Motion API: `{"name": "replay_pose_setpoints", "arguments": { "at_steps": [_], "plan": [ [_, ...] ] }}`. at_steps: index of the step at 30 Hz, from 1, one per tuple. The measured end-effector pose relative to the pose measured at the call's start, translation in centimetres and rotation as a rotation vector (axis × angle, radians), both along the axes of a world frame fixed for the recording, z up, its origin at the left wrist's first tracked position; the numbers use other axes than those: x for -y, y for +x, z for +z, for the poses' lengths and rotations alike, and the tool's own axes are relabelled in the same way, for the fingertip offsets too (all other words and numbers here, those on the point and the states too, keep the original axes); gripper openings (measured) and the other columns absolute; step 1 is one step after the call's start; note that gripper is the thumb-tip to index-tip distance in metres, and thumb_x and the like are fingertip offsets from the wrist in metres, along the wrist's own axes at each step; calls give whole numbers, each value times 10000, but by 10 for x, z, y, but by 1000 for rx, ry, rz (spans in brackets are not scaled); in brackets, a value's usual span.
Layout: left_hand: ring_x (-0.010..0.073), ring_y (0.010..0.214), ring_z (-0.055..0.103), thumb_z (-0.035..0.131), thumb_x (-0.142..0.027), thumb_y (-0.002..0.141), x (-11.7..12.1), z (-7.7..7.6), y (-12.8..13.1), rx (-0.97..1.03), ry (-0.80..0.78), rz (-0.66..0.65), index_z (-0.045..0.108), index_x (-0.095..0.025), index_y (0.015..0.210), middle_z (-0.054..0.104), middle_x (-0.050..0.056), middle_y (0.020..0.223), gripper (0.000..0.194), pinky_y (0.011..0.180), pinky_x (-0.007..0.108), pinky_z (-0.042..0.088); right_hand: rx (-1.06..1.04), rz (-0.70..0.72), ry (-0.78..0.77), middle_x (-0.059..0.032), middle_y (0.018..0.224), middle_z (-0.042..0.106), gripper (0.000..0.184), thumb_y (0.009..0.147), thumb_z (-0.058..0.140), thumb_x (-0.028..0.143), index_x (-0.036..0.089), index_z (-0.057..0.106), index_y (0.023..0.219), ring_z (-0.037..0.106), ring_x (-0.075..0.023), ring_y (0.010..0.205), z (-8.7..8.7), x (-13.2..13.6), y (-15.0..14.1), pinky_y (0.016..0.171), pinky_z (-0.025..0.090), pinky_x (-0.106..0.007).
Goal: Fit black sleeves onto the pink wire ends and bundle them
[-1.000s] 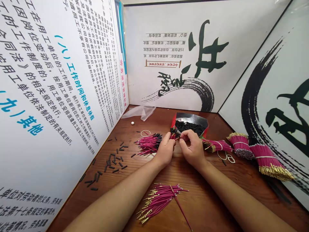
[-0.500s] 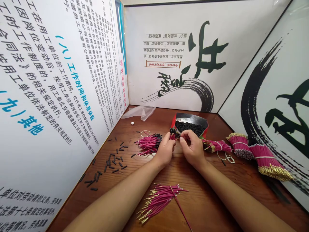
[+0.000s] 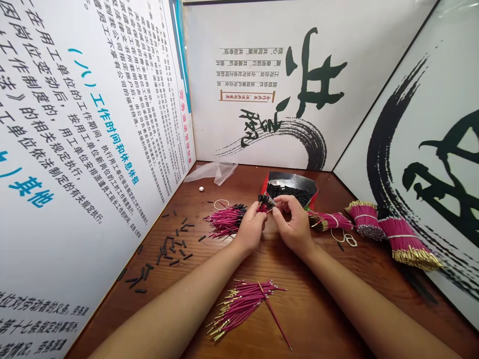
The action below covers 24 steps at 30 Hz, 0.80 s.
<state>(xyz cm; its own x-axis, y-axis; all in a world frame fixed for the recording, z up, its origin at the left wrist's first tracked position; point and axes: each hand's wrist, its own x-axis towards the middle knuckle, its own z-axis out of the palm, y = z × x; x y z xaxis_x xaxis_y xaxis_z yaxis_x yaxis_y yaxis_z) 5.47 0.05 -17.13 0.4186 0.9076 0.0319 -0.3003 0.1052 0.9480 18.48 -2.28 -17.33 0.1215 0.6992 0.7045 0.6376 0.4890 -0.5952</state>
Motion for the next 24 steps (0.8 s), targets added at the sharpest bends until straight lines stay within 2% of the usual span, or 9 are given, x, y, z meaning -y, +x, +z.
{"name": "replay_pose_setpoints", "arguments": {
  "at_steps": [6, 12, 16, 24],
  "plan": [
    [65, 484, 219, 466, -203, 754, 1, 2, 0, -9, -2, -14, 423, -194, 813, 323, -79, 603, 73, 473, 191, 190, -53, 75, -3, -23, 883, 654, 112, 903, 546, 201, 223, 620, 984, 590, -167, 773, 0, 1, -1, 711, 474, -311],
    [64, 482, 220, 458, -212, 748, 0, 1, 0, -2, 11, -26, 430, -191, 820, 316, -82, 596, 80, 458, 188, 188, -261, 115, -70, -24, 857, 633, 47, 909, 570, 258, 223, 602, 917, 588, -175, 783, -4, 0, -4, 683, 468, -301],
    [62, 483, 231, 459, -210, 752, -1, -1, 0, -11, 23, -27, 420, -194, 793, 325, -77, 602, 59, 455, 190, 195, -372, 133, -91, -17, 815, 603, 66, 892, 592, 285, 226, 573, 870, 570, -175, 781, -1, -1, -6, 671, 457, -291],
    [59, 480, 225, 456, -190, 745, -1, 0, 0, -12, 10, -20, 405, -196, 779, 320, -79, 598, 61, 455, 193, 187, -399, 136, -119, -16, 805, 591, 74, 889, 584, 301, 230, 572, 871, 560, -181, 780, -1, -2, -6, 669, 450, -296]
  ]
}}
